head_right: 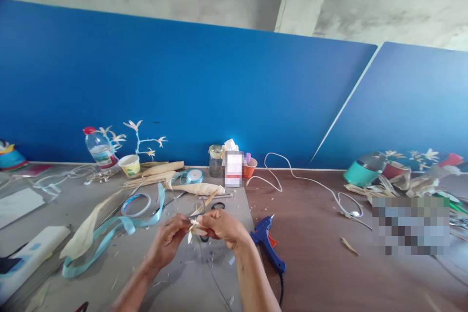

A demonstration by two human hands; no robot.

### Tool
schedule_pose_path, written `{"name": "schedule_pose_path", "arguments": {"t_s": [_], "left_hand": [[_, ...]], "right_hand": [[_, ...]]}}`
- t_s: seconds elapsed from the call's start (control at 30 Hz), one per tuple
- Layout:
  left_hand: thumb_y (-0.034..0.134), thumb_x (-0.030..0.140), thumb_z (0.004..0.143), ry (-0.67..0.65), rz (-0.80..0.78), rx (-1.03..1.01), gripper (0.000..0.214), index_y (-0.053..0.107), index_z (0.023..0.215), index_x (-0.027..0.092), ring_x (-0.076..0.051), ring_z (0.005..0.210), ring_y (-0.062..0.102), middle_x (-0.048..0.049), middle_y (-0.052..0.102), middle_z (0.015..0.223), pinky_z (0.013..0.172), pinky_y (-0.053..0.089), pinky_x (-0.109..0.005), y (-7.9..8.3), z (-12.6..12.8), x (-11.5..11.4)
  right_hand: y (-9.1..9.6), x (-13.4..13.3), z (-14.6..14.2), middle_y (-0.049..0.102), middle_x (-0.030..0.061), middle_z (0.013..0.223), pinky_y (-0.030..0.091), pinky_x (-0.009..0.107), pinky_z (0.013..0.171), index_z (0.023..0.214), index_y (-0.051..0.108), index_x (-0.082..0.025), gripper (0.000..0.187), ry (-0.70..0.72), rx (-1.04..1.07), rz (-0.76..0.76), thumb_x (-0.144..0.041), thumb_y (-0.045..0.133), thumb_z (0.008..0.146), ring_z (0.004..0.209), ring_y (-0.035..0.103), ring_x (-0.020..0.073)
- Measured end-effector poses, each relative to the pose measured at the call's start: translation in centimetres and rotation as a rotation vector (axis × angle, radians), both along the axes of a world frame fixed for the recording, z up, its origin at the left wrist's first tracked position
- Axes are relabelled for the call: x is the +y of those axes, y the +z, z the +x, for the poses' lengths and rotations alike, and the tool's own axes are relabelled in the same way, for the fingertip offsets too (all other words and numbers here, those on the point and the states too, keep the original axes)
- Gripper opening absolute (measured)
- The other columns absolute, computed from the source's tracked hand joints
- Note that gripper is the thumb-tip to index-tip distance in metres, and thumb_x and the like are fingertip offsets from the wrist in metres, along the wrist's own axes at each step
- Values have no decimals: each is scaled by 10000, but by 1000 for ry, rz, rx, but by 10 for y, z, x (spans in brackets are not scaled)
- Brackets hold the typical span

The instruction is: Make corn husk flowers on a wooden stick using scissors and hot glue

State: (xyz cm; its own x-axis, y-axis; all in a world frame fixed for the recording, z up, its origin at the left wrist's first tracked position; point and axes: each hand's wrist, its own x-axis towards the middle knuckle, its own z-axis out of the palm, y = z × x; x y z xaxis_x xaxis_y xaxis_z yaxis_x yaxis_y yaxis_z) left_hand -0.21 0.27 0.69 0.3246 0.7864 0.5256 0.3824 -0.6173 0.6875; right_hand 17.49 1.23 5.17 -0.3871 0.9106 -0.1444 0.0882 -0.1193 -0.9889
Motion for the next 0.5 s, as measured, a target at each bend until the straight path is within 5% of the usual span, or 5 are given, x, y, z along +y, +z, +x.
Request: {"name": "schedule_pose_path", "arguments": {"t_s": [0.17,0.33,0.5], "left_hand": [[456,196,846,-18,-18,-40,184,611,748,183,-145,660,520,-41,595,681,623,407,-240,-3,-3,2],[459,166,806,83,-87,-217,177,555,659,188,-126,590,486,-3,534,638,551,385,-219,-6,-7,8],[461,145,781,239,-89,-349,159,535,650,197,-108,535,432,28,478,606,494,344,-201,-11,-9,11]], "right_hand": [[0,2,13,350,-71,388,85,225,403,469,490,-168,421,97,109,-99,-524,585,672,368,168,40],[3,4,25,341,-63,423,125,215,409,538,541,-148,473,-177,247,-46,-584,530,719,388,225,49],[-5,1,0,460,-4,610,270,221,465,778,639,-150,505,-287,116,115,-619,453,762,512,364,97]]}}
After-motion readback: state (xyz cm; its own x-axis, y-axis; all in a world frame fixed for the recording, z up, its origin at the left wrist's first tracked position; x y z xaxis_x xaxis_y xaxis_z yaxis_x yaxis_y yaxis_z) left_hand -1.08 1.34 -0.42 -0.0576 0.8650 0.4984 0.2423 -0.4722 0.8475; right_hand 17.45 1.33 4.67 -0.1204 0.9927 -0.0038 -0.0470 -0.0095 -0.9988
